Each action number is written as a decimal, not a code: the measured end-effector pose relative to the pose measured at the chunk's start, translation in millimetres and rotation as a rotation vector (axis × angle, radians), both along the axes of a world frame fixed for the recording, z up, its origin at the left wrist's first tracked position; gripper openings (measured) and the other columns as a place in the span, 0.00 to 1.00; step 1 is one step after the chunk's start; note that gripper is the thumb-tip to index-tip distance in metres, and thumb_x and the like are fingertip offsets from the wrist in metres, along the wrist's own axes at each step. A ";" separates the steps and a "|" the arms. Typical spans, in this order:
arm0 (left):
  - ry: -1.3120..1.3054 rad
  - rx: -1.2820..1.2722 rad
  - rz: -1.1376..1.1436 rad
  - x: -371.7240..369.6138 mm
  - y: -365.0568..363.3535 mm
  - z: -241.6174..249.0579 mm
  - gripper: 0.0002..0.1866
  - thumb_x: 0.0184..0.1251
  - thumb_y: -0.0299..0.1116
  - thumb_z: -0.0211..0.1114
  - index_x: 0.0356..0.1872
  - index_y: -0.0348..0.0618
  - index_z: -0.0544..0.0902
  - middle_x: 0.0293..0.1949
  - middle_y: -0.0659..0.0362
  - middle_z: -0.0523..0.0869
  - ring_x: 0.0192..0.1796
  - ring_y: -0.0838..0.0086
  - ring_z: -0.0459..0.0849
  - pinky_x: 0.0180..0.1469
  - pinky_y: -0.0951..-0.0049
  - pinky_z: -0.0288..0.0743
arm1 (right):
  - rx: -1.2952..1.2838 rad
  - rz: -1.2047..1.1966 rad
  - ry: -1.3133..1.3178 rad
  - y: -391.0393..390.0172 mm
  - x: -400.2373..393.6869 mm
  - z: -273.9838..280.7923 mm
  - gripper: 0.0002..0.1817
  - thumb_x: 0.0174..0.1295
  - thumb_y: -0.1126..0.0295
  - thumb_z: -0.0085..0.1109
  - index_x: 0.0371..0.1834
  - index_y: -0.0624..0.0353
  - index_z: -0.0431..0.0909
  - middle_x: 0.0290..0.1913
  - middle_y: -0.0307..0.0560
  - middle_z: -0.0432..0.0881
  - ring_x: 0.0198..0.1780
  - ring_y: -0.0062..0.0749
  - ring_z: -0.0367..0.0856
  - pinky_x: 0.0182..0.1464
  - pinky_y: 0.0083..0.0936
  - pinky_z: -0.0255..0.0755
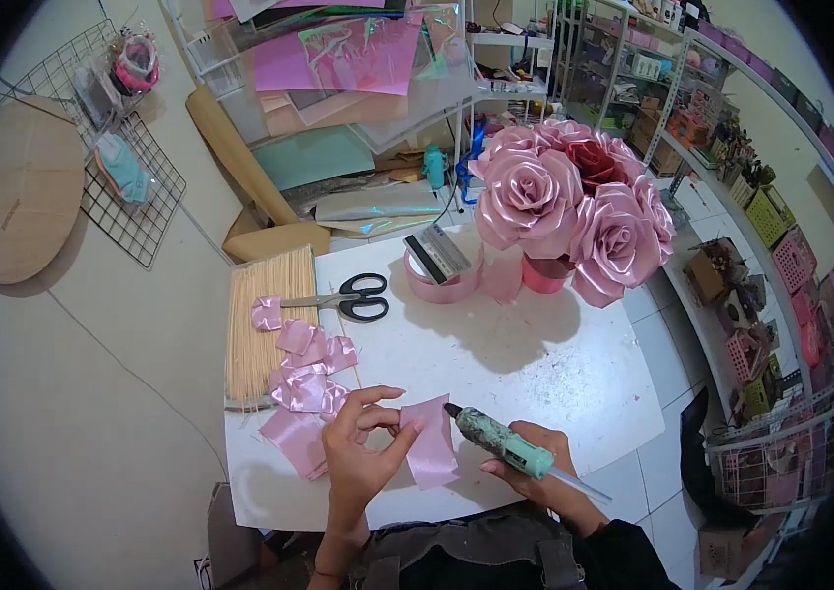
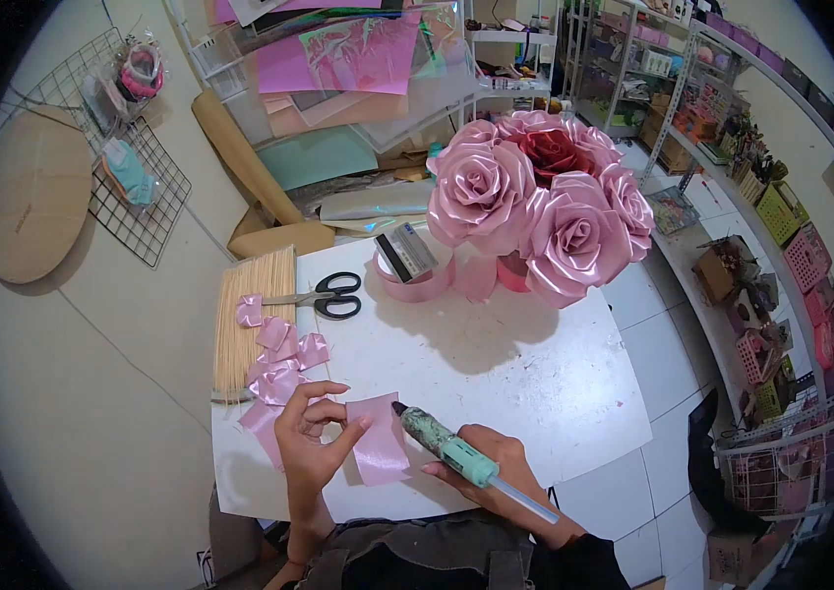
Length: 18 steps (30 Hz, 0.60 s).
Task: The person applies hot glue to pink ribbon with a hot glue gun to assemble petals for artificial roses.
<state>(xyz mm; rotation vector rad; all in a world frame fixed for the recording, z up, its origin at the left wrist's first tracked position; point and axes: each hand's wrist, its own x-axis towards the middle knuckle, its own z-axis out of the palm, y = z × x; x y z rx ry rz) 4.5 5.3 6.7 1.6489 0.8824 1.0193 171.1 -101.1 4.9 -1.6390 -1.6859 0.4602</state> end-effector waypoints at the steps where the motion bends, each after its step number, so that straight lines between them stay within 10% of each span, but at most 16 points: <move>1: -0.003 0.011 -0.009 -0.3 0.1 -0.5 0.21 0.40 0.18 0.67 0.39 0.33 0.71 0.19 0.63 0.76 0.26 0.86 0.73 0.32 0.88 0.66 | 0.008 -0.004 -0.012 -0.4 0.8 -0.1 0.15 0.47 0.61 0.61 0.25 0.63 0.74 0.18 0.43 0.67 0.18 0.32 0.70 0.19 0.25 0.65; 18: 0.010 0.334 0.290 -0.5 0.8 -10.7 0.20 0.41 0.16 0.65 0.39 0.32 0.70 0.23 0.60 0.77 0.29 0.82 0.75 0.36 0.86 0.68 | -0.072 0.077 0.163 -14.1 10.5 5.1 0.19 0.46 0.57 0.62 0.19 0.62 0.70 0.18 0.44 0.70 0.17 0.34 0.71 0.19 0.27 0.64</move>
